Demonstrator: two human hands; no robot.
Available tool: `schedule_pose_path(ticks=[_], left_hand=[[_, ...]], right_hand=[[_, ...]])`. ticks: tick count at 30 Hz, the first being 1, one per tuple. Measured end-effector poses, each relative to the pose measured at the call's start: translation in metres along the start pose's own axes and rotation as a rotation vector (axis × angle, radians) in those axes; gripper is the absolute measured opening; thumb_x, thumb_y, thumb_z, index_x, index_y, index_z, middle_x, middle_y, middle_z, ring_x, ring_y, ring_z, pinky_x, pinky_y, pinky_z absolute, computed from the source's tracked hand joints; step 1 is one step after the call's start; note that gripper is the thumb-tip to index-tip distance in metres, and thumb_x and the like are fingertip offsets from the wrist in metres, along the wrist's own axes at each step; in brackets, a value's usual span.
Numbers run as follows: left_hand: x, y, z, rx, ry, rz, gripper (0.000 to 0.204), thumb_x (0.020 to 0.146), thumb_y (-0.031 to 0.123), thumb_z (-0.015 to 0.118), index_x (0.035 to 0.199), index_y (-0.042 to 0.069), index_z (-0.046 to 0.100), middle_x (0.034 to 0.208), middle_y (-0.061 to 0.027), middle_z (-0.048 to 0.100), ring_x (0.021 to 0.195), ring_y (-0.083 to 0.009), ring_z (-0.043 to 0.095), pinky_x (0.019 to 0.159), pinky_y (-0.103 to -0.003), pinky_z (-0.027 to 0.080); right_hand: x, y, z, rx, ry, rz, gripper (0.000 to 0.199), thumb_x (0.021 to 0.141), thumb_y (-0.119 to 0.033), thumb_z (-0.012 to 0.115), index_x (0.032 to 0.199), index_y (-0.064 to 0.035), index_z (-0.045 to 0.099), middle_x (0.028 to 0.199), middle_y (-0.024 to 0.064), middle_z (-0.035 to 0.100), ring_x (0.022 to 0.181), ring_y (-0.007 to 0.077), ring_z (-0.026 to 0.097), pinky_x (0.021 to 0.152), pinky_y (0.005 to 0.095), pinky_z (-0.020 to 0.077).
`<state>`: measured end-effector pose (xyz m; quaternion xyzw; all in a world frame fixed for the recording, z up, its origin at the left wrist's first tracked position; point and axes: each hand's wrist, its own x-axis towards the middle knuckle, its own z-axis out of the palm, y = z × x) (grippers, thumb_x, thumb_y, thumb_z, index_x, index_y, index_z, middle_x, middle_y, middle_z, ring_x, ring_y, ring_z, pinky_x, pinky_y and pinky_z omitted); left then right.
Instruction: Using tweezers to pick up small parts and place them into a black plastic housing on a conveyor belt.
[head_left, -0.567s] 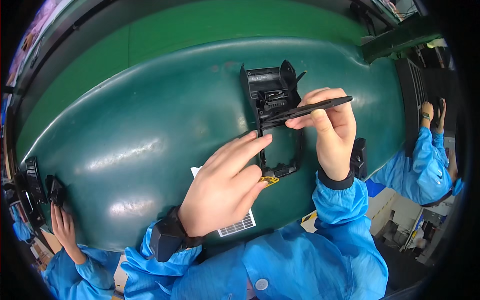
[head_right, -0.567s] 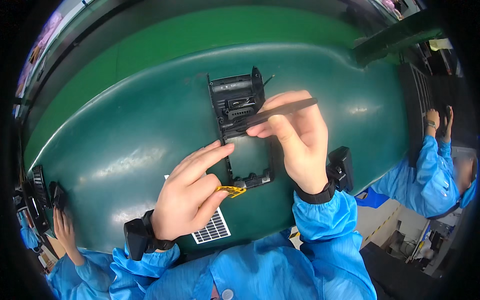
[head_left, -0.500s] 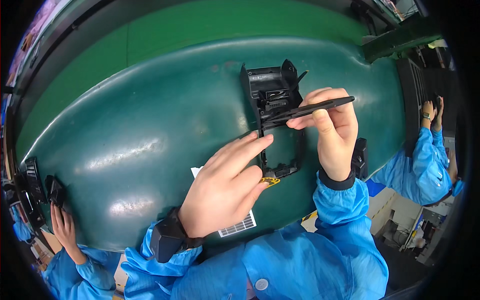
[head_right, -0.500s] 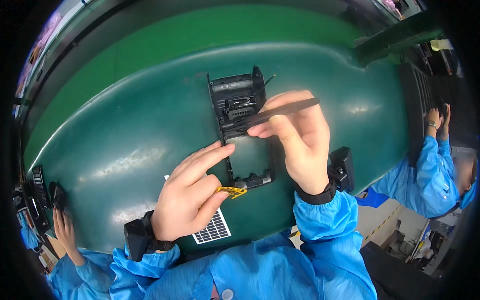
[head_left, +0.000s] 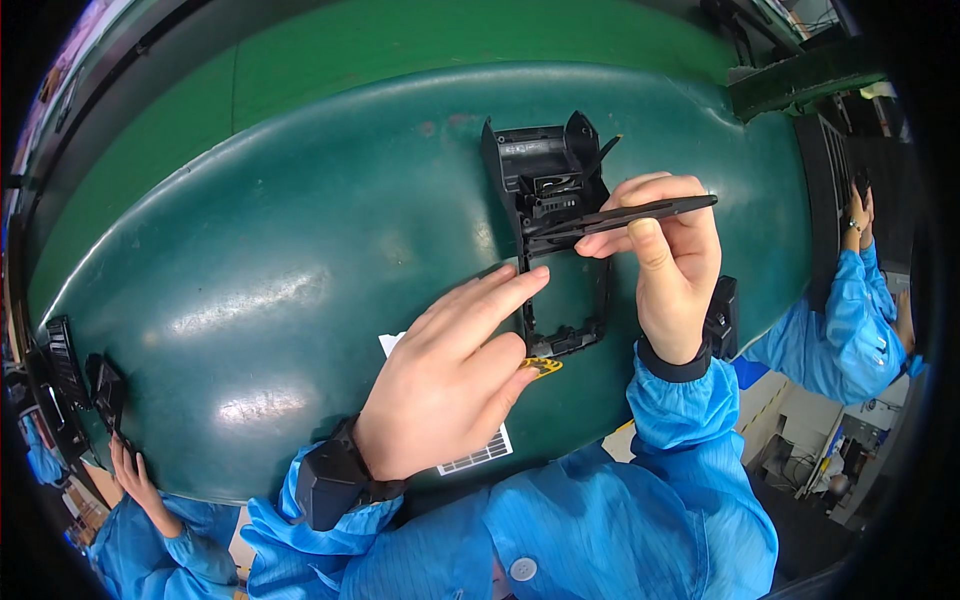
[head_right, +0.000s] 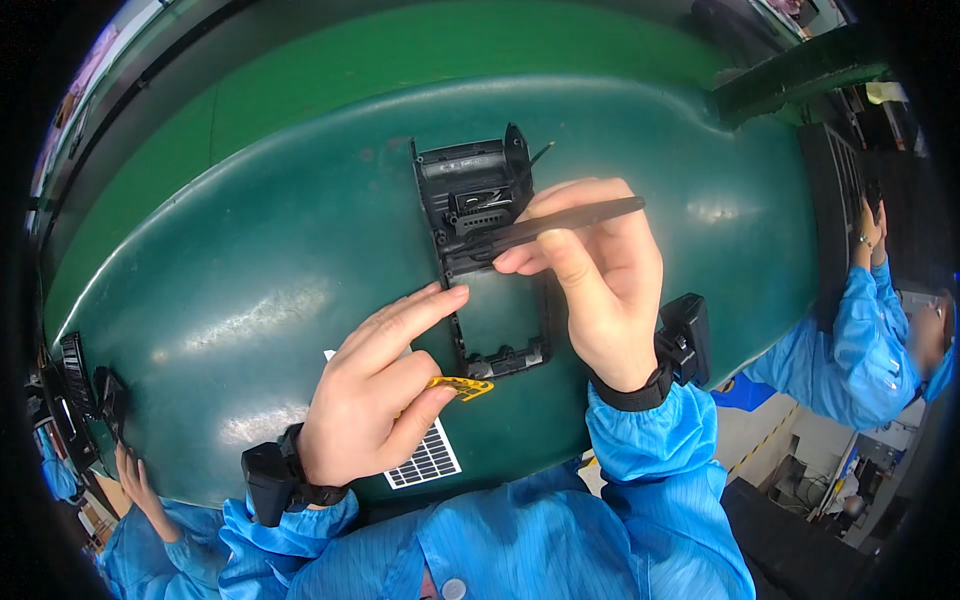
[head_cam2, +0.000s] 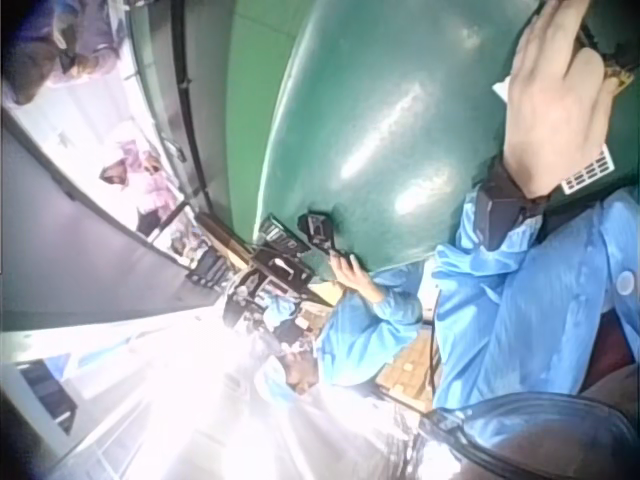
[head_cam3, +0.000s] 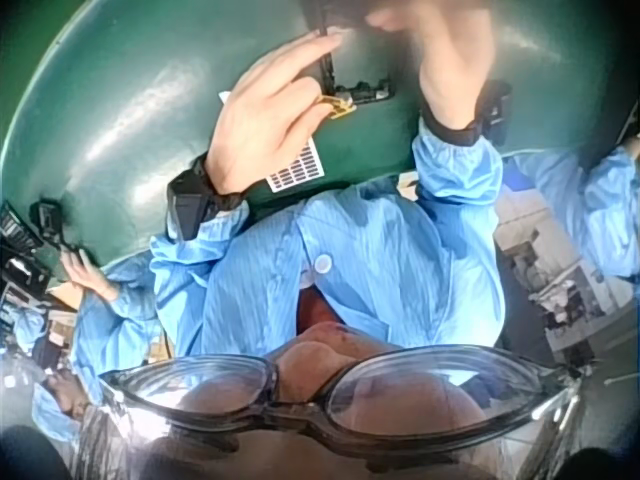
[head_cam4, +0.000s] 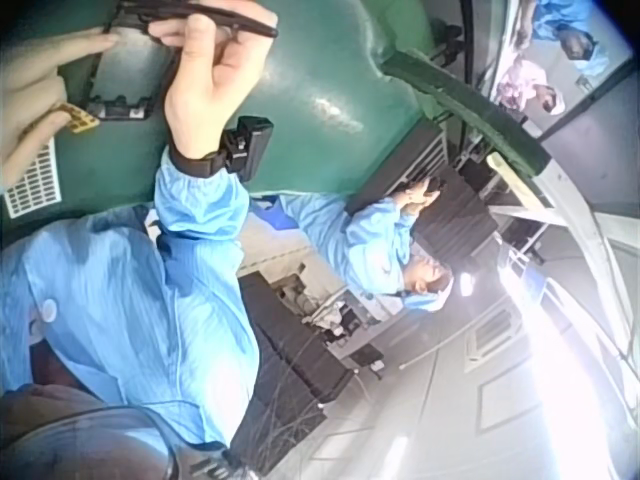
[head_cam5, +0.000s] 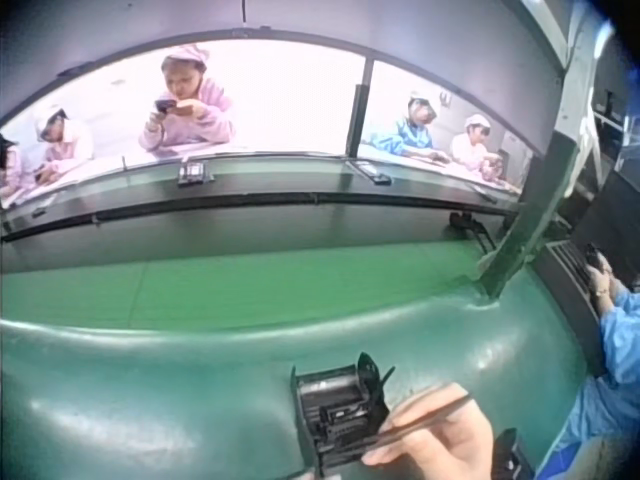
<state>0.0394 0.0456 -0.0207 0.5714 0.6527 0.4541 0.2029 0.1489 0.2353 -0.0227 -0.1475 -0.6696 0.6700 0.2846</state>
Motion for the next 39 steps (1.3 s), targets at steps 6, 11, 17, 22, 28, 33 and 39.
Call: schedule_pose_path(ticks=[6, 11, 17, 22, 28, 33, 39], left_hand=[[0.000, 0.000, 0.000, 0.003, -0.001, -0.006, 0.019, 0.075, 0.004, 0.068, 0.068, -0.001, 0.051, 0.133, -0.0238, 0.052, 0.121, -0.0432, 0.053, 0.099, -0.049, 0.045], [-0.001, 0.001, -0.003, 0.002, -0.004, -0.011, 0.019, 0.075, 0.003, 0.068, 0.068, -0.001, 0.051, 0.134, -0.0236, 0.052, 0.121, -0.0427, 0.053, 0.098, -0.048, 0.045], [-0.004, 0.000, -0.004, 0.006, 0.005, -0.007, 0.018, 0.075, 0.003, 0.068, 0.069, -0.001, 0.052, 0.134, -0.0236, 0.052, 0.119, -0.0410, 0.054, 0.097, -0.046, 0.045], [-0.002, 0.005, -0.003, -0.079, 0.003, -0.080, 0.014, 0.077, 0.003, 0.067, 0.073, -0.002, 0.055, 0.130, -0.0238, 0.056, 0.107, -0.0368, 0.061, 0.088, -0.040, 0.049], [-0.009, 0.009, -0.004, -0.255, 0.193, -0.191, 0.010, 0.084, 0.004, 0.062, 0.083, -0.005, 0.062, 0.119, -0.0225, 0.063, 0.096, -0.0258, 0.065, 0.082, -0.034, 0.050], [-0.009, 0.005, -0.003, -0.344, 0.292, -0.282, 0.011, 0.086, 0.005, 0.064, 0.089, -0.006, 0.065, 0.108, -0.0160, 0.067, 0.088, -0.0218, 0.066, 0.076, -0.030, 0.050], [-0.010, 0.011, -0.004, -0.488, 0.412, -0.410, 0.013, 0.089, 0.004, 0.061, 0.095, -0.007, 0.066, 0.105, -0.0116, 0.066, 0.085, -0.0130, 0.062, 0.074, -0.026, 0.049]], right_hand=[[0.001, 0.000, 0.000, 0.010, -0.020, -0.036, 0.019, 0.097, -0.008, 0.054, 0.110, 0.0037, 0.047, 0.103, 0.0154, 0.056, 0.081, 0.0222, 0.066, 0.072, 0.0307, 0.0558], [0.000, 0.000, 0.003, 0.020, -0.021, -0.039, 0.018, 0.097, -0.006, 0.053, 0.111, 0.0043, 0.047, 0.104, 0.0161, 0.055, 0.082, 0.0223, 0.066, 0.073, 0.0312, 0.0562], [-0.003, 0.004, 0.008, -0.016, -0.037, -0.135, 0.015, 0.096, -0.003, 0.053, 0.108, 0.0051, 0.049, 0.104, 0.0166, 0.056, 0.082, 0.0229, 0.066, 0.073, 0.0320, 0.0556], [-0.014, -0.003, 0.004, -0.251, -0.012, -0.256, 0.018, 0.088, 0.004, 0.060, 0.105, 0.0027, 0.055, 0.098, 0.0183, 0.062, 0.083, 0.0256, 0.065, 0.074, 0.0335, 0.0537], [-0.017, -0.005, 0.005, -0.465, -0.024, -0.439, 0.025, 0.077, 0.006, 0.071, 0.099, -0.0006, 0.061, 0.092, 0.0170, 0.067, 0.085, 0.0284, 0.066, 0.074, 0.0329, 0.0531], [-0.020, -0.006, -0.002, -0.501, -0.052, -0.439, 0.023, 0.080, 0.006, 0.069, 0.100, -0.0002, 0.060, 0.097, 0.0186, 0.065, 0.084, 0.0269, 0.066, 0.075, 0.0327, 0.0543], [-0.026, -0.031, 0.014, 0.014, 0.053, -0.161, 0.019, 0.096, -0.006, 0.053, 0.110, 0.0055, 0.045, 0.102, 0.0191, 0.056, 0.080, 0.0235, 0.067, 0.072, 0.0320, 0.0587]])
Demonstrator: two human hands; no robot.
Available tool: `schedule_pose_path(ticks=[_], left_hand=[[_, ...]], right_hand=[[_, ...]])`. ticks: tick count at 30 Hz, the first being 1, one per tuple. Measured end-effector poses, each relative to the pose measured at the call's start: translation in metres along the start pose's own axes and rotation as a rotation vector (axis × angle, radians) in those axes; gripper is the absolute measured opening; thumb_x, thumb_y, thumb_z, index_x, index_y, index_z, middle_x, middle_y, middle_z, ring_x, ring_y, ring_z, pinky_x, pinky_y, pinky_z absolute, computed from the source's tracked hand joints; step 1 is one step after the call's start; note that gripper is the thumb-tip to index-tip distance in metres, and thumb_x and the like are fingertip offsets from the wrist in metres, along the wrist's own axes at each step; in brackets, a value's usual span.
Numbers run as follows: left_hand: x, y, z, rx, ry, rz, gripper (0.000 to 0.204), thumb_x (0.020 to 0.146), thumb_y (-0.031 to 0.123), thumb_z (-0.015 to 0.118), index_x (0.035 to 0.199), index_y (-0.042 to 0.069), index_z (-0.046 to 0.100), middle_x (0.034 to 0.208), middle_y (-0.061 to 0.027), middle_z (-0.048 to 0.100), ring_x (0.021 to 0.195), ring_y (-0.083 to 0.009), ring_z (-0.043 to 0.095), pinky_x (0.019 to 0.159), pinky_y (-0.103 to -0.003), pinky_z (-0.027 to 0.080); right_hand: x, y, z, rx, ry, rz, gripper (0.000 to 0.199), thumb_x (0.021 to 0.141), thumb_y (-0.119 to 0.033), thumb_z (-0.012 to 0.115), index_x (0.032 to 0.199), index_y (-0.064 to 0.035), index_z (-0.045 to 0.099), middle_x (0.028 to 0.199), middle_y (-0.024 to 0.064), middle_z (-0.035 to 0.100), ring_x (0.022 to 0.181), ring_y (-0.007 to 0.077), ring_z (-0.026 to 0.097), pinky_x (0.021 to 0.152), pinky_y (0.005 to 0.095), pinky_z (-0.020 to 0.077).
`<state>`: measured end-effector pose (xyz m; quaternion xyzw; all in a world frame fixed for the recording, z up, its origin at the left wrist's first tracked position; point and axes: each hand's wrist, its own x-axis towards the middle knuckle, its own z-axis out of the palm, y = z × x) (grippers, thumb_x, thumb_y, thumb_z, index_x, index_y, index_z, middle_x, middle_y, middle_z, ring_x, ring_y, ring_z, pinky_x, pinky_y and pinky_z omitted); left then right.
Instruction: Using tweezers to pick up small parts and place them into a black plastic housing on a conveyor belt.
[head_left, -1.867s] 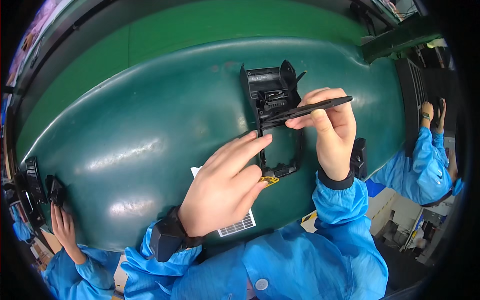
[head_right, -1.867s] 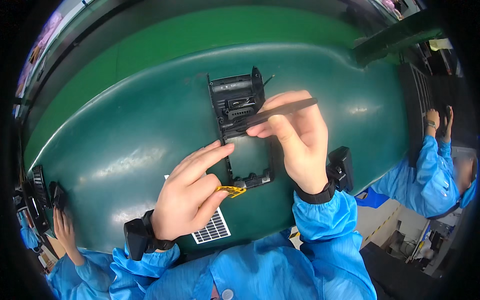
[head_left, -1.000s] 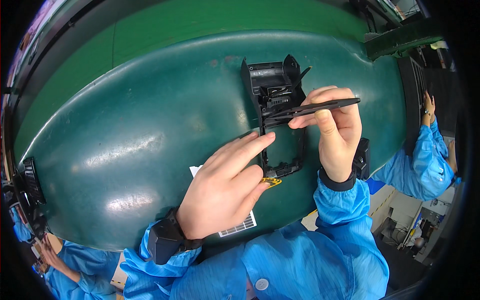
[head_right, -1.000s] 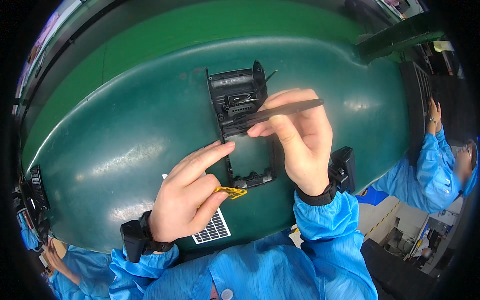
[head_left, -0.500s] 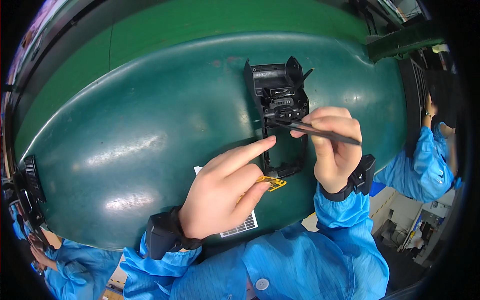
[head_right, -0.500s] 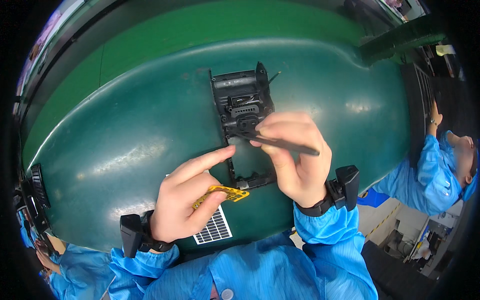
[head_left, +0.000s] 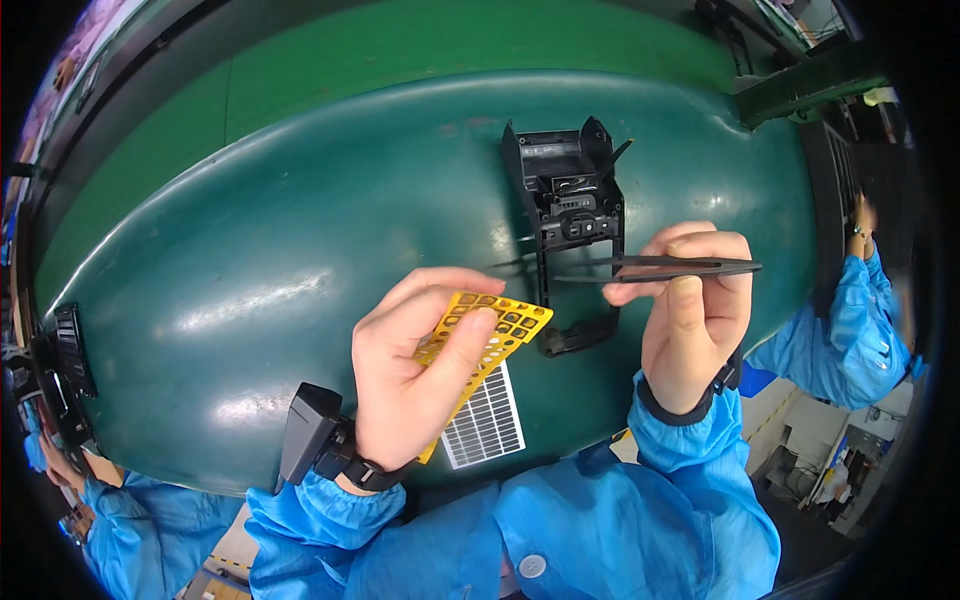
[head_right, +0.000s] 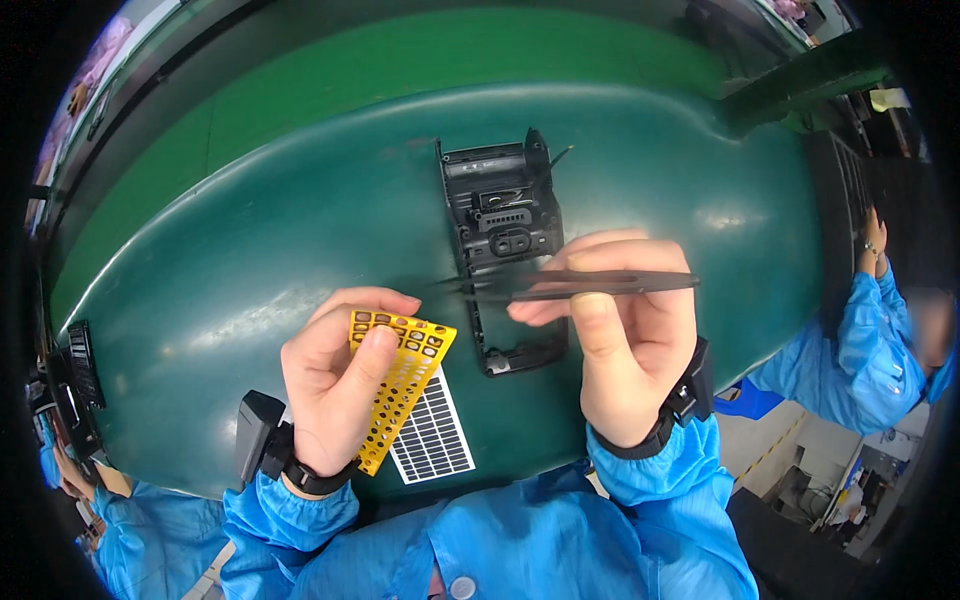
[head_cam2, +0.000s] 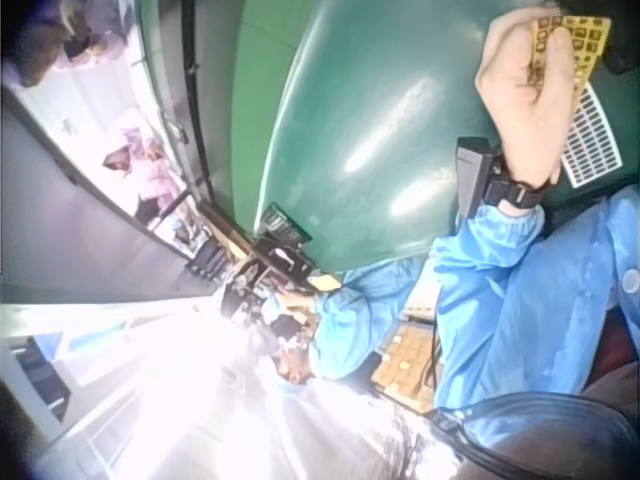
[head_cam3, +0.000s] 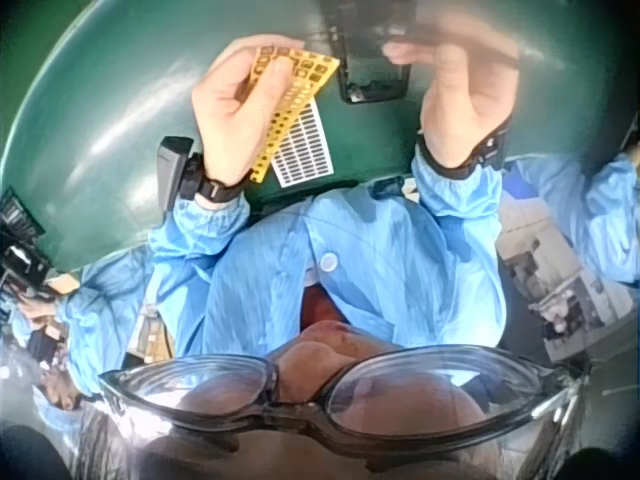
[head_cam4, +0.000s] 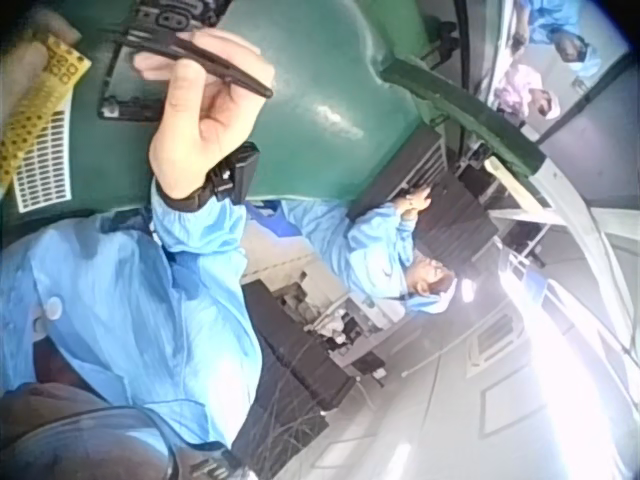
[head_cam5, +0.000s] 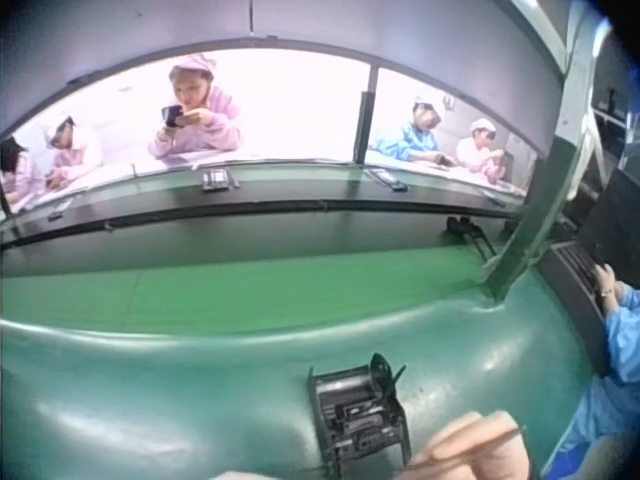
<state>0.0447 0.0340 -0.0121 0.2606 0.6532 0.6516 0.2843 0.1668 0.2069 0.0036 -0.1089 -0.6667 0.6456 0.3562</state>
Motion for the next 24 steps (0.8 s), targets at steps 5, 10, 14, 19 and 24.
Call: schedule_pose_path(ticks=[5, 10, 14, 19, 24], left_hand=[[-0.003, 0.000, 0.002, 0.004, 0.026, 0.040, 0.014, 0.089, 0.002, 0.061, 0.099, -0.006, 0.066, 0.105, -0.0109, 0.066, 0.087, -0.0128, 0.062, 0.076, -0.025, 0.049], [-0.005, 0.000, 0.003, -0.017, 0.058, 0.059, 0.016, 0.090, 0.002, 0.061, 0.102, -0.006, 0.067, 0.105, -0.0107, 0.066, 0.089, -0.0127, 0.062, 0.078, -0.025, 0.049], [-0.008, -0.001, 0.003, -0.071, 0.058, 0.040, 0.017, 0.090, 0.003, 0.061, 0.104, -0.005, 0.066, 0.105, -0.0111, 0.066, 0.090, -0.0127, 0.063, 0.078, -0.025, 0.049], [-0.009, 0.000, 0.003, -0.107, 0.055, 0.023, 0.017, 0.091, 0.004, 0.061, 0.105, -0.005, 0.066, 0.105, -0.0115, 0.066, 0.091, -0.0129, 0.063, 0.079, -0.025, 0.049], [-0.009, 0.000, 0.002, -0.087, 0.004, 0.009, 0.025, 0.097, 0.013, 0.056, 0.108, -0.009, 0.062, 0.111, -0.0135, 0.063, 0.095, -0.0149, 0.061, 0.084, -0.029, 0.048]], right_hand=[[-0.012, -0.006, 0.023, 0.178, 0.026, 0.116, 0.020, 0.097, -0.007, 0.052, 0.111, 0.0057, 0.044, 0.101, 0.0183, 0.057, 0.084, 0.0254, 0.069, 0.072, 0.0312, 0.0598], [-0.017, -0.002, 0.042, 0.271, 0.060, 0.160, 0.020, 0.097, -0.005, 0.050, 0.112, 0.0064, 0.043, 0.104, 0.0199, 0.056, 0.086, 0.0272, 0.069, 0.074, 0.0318, 0.0607], [-0.019, 0.001, 0.044, 0.260, 0.075, 0.099, 0.019, 0.098, -0.005, 0.047, 0.112, 0.0066, 0.041, 0.105, 0.0210, 0.055, 0.087, 0.0292, 0.070, 0.074, 0.0329, 0.0612], [-0.018, 0.003, 0.042, 0.193, 0.085, 0.066, 0.017, 0.100, -0.006, 0.044, 0.110, 0.0067, 0.040, 0.103, 0.0211, 0.055, 0.084, 0.0294, 0.070, 0.073, 0.0331, 0.0613], [-0.016, 0.004, 0.044, 0.112, 0.109, 0.062, 0.022, 0.100, -0.015, 0.047, 0.109, 0.0048, 0.043, 0.102, 0.0181, 0.051, 0.075, 0.0249, 0.069, 0.067, 0.0312, 0.0618]])
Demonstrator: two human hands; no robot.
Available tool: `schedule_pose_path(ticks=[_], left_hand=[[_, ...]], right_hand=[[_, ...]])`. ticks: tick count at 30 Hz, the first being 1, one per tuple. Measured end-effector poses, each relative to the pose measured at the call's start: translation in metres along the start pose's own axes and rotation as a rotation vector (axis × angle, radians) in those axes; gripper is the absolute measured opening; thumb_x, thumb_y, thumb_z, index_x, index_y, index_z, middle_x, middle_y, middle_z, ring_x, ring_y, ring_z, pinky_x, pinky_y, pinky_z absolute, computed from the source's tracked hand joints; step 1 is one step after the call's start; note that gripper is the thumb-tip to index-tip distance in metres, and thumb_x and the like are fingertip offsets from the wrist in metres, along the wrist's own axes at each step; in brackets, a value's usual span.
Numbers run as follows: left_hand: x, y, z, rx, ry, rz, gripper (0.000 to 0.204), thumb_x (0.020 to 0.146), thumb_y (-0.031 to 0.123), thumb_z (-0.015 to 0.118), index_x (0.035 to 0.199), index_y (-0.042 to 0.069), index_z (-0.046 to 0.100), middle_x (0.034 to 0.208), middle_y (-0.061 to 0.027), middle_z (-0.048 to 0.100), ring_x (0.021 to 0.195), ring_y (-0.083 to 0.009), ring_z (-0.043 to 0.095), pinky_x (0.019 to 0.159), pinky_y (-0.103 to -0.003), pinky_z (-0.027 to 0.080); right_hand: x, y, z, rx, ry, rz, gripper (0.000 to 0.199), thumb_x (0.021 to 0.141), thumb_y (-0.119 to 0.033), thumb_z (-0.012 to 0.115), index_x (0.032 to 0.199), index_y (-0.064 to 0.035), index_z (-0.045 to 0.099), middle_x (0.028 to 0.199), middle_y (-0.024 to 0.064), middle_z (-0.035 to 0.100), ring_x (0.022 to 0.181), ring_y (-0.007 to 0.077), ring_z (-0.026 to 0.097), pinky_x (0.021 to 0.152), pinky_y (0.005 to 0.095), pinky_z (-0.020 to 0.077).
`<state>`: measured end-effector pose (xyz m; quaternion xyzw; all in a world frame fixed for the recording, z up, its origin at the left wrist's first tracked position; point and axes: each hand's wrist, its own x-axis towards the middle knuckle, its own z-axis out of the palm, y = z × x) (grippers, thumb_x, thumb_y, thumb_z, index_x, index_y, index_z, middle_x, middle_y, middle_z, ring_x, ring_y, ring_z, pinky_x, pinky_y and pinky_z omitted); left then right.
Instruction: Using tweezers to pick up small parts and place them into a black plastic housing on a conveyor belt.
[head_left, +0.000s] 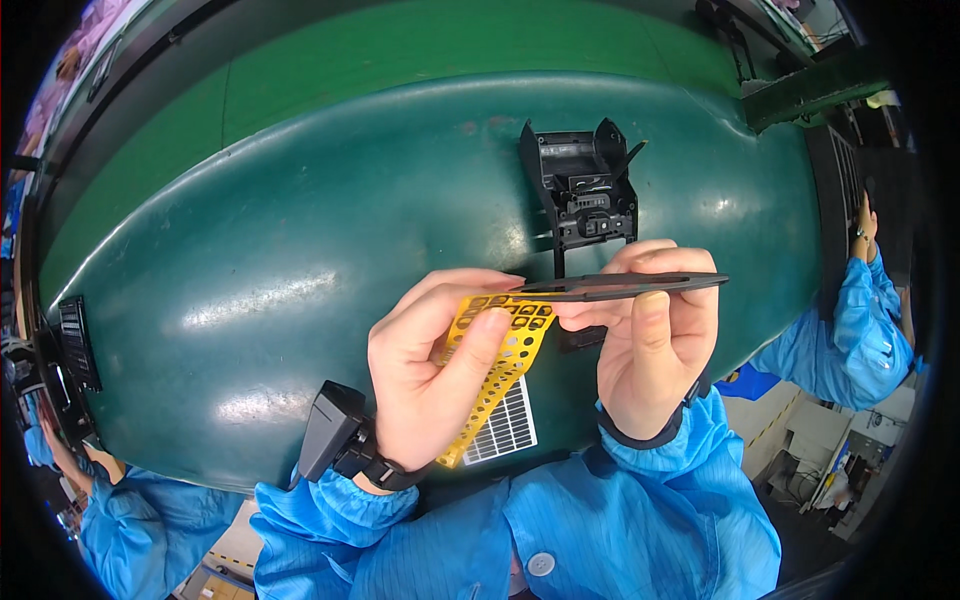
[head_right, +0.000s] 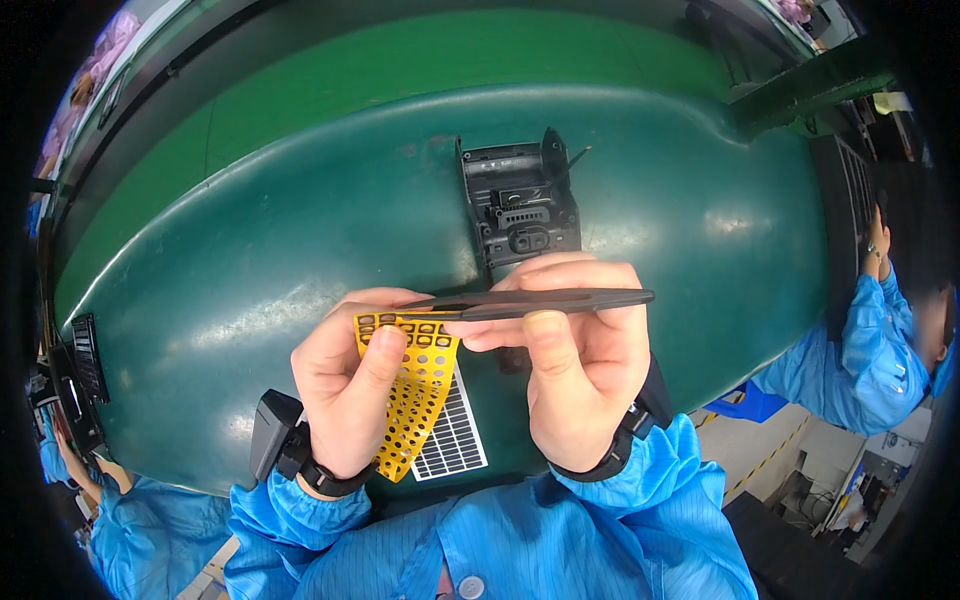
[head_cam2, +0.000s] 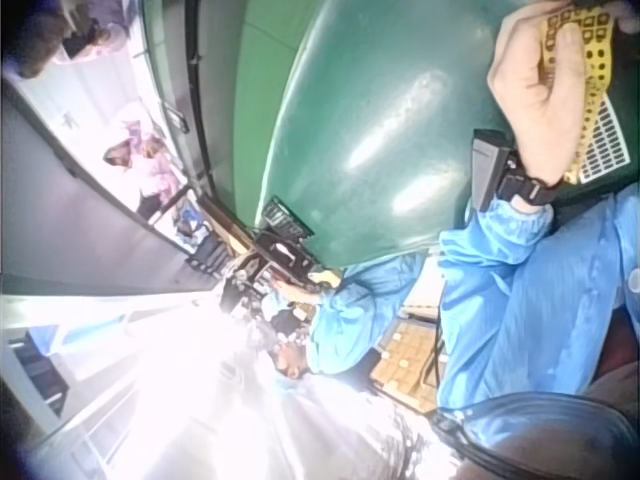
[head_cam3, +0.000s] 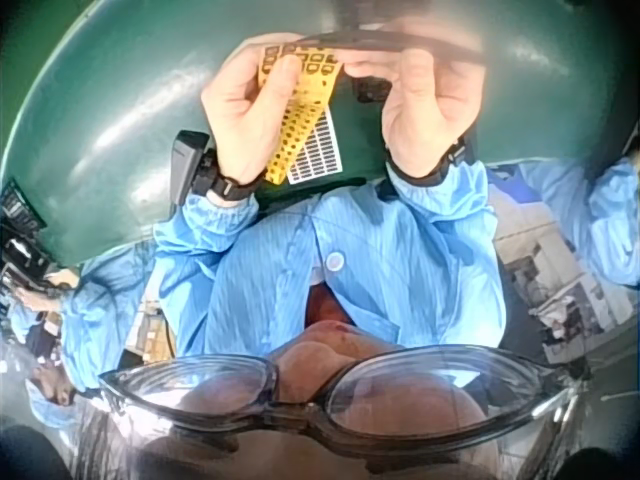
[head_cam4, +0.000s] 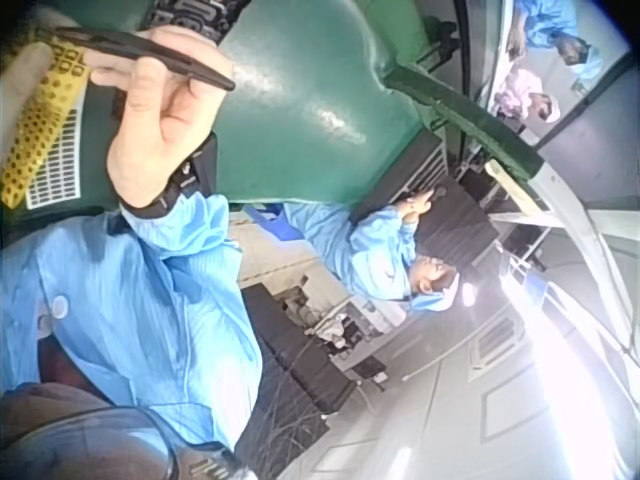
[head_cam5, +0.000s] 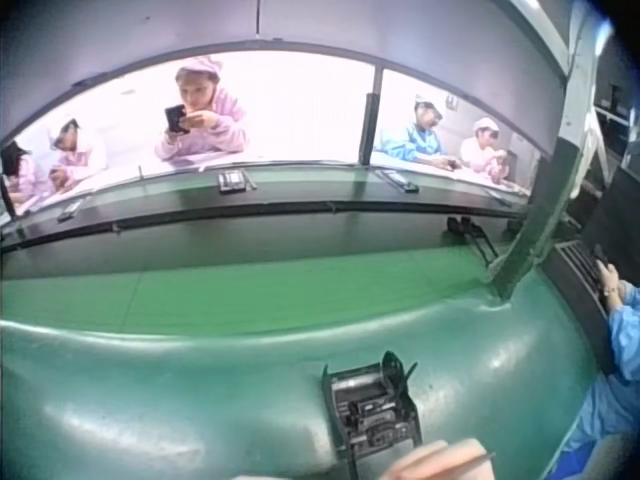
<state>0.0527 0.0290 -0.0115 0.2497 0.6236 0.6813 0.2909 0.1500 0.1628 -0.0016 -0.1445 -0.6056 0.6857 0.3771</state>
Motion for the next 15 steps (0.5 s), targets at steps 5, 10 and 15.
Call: schedule_pose_path(ticks=[5, 10, 15], left_hand=[[0.0004, 0.0014, -0.0002, -0.015, -0.003, -0.014, 0.026, 0.097, 0.013, 0.056, 0.109, -0.009, 0.061, 0.109, -0.0131, 0.064, 0.094, -0.0147, 0.062, 0.084, -0.028, 0.049], [0.0009, 0.0005, 0.0004, -0.070, 0.018, -0.029, 0.019, 0.095, 0.006, 0.057, 0.106, -0.007, 0.065, 0.106, -0.0117, 0.065, 0.091, -0.0119, 0.062, 0.079, -0.025, 0.049], [0.0013, 0.0018, -0.0026, -0.130, -0.048, -0.082, 0.027, 0.100, 0.011, 0.046, 0.107, -0.009, 0.063, 0.109, -0.0122, 0.064, 0.092, -0.0113, 0.061, 0.081, -0.025, 0.048]], right_hand=[[0.0010, 0.0006, 0.0008, 0.006, -0.004, -0.006, 0.022, 0.100, -0.015, 0.048, 0.108, 0.0046, 0.043, 0.101, 0.0177, 0.051, 0.075, 0.0245, 0.069, 0.068, 0.0312, 0.0616], [0.0022, 0.0009, 0.0006, 0.002, 0.007, -0.008, 0.022, 0.100, -0.015, 0.048, 0.108, 0.0045, 0.044, 0.100, 0.0172, 0.051, 0.075, 0.0242, 0.069, 0.069, 0.0313, 0.0614], [0.0051, -0.0026, -0.0063, 0.118, -0.014, 0.056, 0.017, 0.099, -0.010, 0.050, 0.105, 0.0047, 0.045, 0.098, 0.0191, 0.057, 0.074, 0.0240, 0.069, 0.065, 0.0292, 0.0590]])
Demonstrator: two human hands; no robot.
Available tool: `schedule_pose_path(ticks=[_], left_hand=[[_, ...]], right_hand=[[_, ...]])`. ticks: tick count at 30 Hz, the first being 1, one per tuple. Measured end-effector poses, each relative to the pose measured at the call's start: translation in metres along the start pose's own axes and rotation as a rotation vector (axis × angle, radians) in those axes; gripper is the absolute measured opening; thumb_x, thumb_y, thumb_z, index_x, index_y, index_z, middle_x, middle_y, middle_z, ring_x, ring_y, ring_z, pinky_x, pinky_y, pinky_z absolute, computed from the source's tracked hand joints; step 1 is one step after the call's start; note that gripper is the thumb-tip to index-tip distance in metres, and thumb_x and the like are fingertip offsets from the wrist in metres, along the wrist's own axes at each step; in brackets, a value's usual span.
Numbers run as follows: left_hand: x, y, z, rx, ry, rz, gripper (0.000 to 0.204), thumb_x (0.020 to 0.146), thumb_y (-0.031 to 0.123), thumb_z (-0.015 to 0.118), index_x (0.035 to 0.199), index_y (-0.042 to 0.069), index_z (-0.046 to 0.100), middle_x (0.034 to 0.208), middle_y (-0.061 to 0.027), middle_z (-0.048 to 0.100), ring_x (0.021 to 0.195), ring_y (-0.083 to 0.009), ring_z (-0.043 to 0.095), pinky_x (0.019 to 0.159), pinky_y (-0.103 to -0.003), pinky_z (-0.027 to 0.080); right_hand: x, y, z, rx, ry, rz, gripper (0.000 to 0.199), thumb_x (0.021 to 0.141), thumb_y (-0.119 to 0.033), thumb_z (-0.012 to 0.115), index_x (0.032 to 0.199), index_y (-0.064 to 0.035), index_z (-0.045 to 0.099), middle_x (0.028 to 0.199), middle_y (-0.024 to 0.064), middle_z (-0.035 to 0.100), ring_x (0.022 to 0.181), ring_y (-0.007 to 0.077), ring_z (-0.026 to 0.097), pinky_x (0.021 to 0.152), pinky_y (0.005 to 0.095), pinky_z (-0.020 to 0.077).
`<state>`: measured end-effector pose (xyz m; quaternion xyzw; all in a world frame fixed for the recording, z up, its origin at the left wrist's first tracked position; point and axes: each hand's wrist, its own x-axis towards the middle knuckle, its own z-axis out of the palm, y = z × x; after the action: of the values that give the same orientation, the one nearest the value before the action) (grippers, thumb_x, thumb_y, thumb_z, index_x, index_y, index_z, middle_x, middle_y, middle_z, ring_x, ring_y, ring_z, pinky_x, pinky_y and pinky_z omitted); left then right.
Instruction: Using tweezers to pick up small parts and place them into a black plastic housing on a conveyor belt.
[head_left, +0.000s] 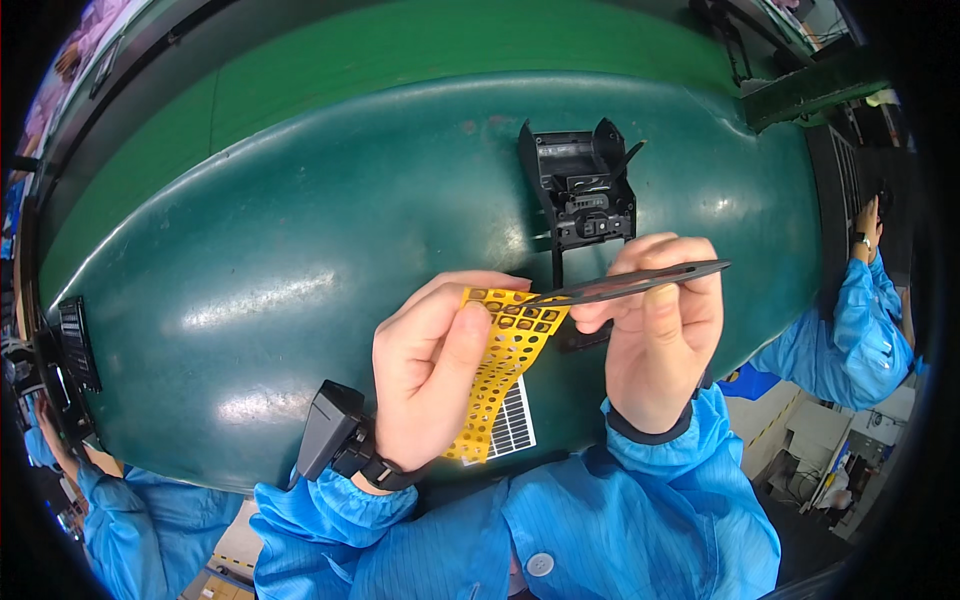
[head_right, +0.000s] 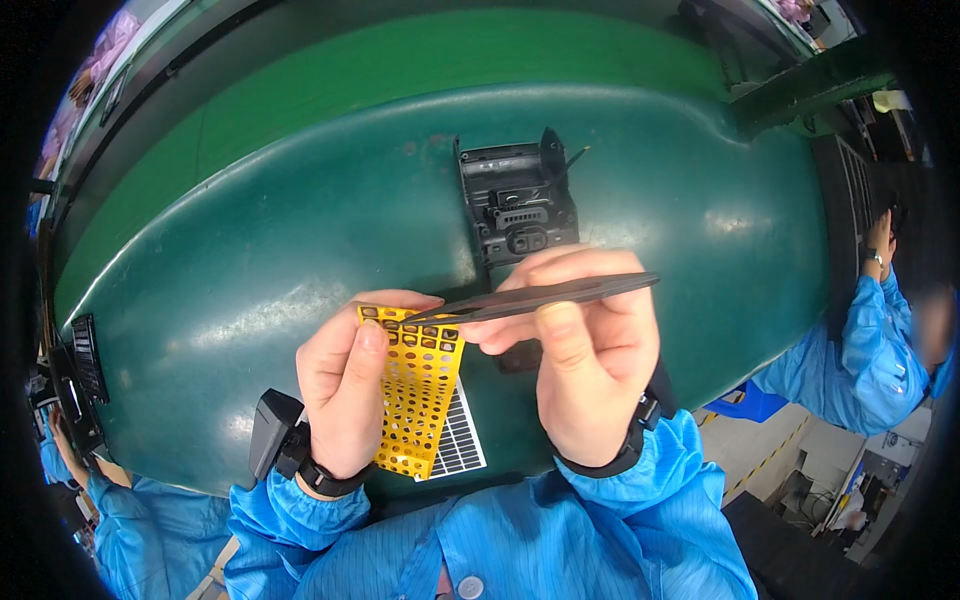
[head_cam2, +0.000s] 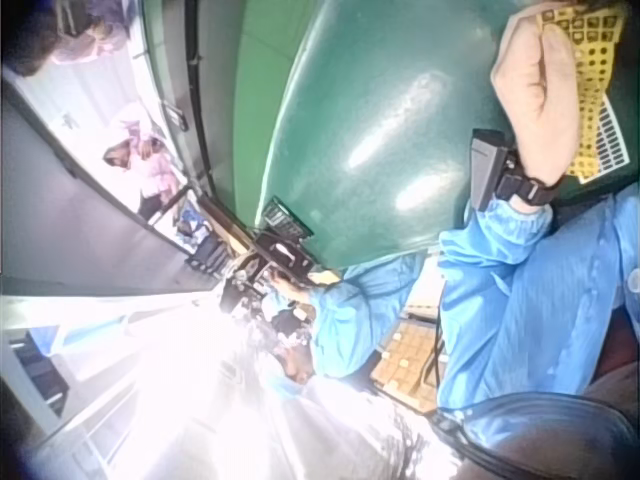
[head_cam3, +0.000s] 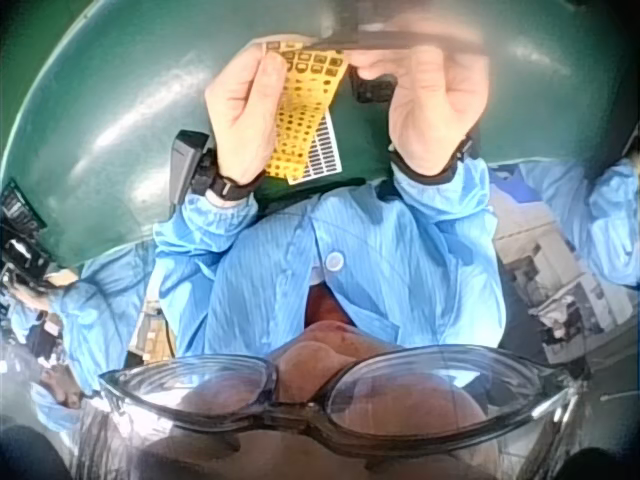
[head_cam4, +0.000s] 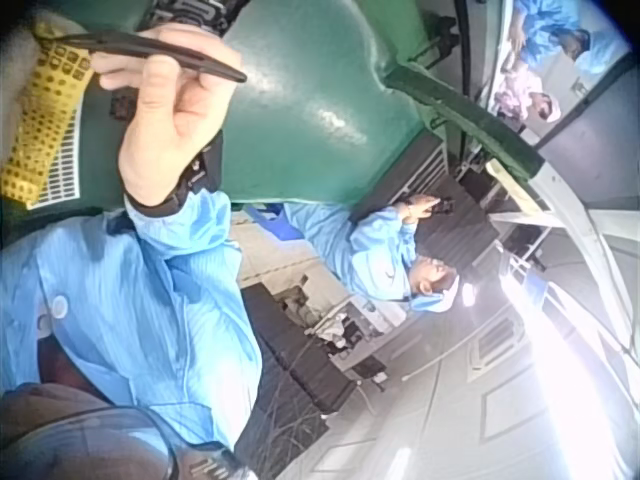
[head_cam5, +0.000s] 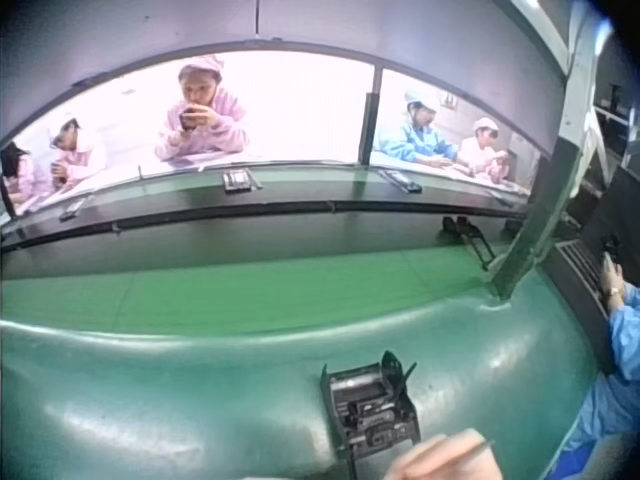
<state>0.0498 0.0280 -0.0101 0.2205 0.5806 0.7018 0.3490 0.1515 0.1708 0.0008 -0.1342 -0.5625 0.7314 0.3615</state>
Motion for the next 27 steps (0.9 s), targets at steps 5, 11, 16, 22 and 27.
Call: schedule_pose_path(ticks=[5, 11, 16, 22, 27], left_hand=[[0.003, -0.003, -0.003, 0.095, -0.050, 0.076, 0.024, 0.098, 0.009, 0.048, 0.102, -0.009, 0.063, 0.113, -0.0160, 0.065, 0.094, -0.0178, 0.064, 0.083, -0.028, 0.050], [0.003, -0.005, 0.000, 0.271, -0.131, 0.202, 0.017, 0.091, 0.005, 0.054, 0.097, -0.008, 0.064, 0.116, -0.0199, 0.064, 0.099, -0.0290, 0.066, 0.086, -0.034, 0.051], [0.011, -0.005, 0.002, 0.630, -0.303, 0.432, 0.013, 0.085, 0.007, 0.059, 0.091, -0.001, 0.068, 0.123, -0.0209, 0.061, 0.111, -0.0382, 0.059, 0.094, -0.043, 0.046], [0.010, -0.008, 0.005, 0.672, -0.331, 0.394, 0.016, 0.087, 0.007, 0.056, 0.089, -0.002, 0.068, 0.126, -0.0234, 0.059, 0.116, -0.0405, 0.057, 0.097, -0.044, 0.045], [0.010, -0.003, -0.002, 0.658, -0.330, 0.358, 0.015, 0.086, 0.004, 0.054, 0.087, -0.004, 0.067, 0.127, -0.0244, 0.058, 0.118, -0.0401, 0.056, 0.097, -0.043, 0.045]], right_hand=[[0.019, -0.010, -0.028, -0.104, 0.028, -0.105, 0.023, 0.099, -0.018, 0.052, 0.111, 0.0019, 0.048, 0.098, 0.0182, 0.059, 0.070, 0.0221, 0.067, 0.059, 0.0270, 0.0559], [0.027, -0.014, -0.056, -0.228, 0.022, -0.016, 0.025, 0.098, -0.018, 0.055, 0.112, 0.0017, 0.049, 0.098, 0.0161, 0.061, 0.077, 0.0247, 0.069, 0.063, 0.0290, 0.0556], [0.034, 0.000, -0.068, -0.263, 0.073, 0.072, 0.024, 0.097, -0.013, 0.055, 0.113, 0.0022, 0.049, 0.102, 0.0148, 0.060, 0.080, 0.0278, 0.070, 0.066, 0.0310, 0.0567], [0.039, 0.003, -0.071, -0.267, 0.065, 0.110, 0.025, 0.096, -0.010, 0.055, 0.115, 0.0034, 0.048, 0.107, 0.0141, 0.057, 0.082, 0.0310, 0.070, 0.068, 0.0326, 0.0579], [0.041, 0.009, -0.064, -0.235, 0.061, 0.133, 0.025, 0.096, -0.009, 0.054, 0.116, 0.0035, 0.047, 0.108, 0.0141, 0.057, 0.082, 0.0309, 0.070, 0.069, 0.0325, 0.0584]])
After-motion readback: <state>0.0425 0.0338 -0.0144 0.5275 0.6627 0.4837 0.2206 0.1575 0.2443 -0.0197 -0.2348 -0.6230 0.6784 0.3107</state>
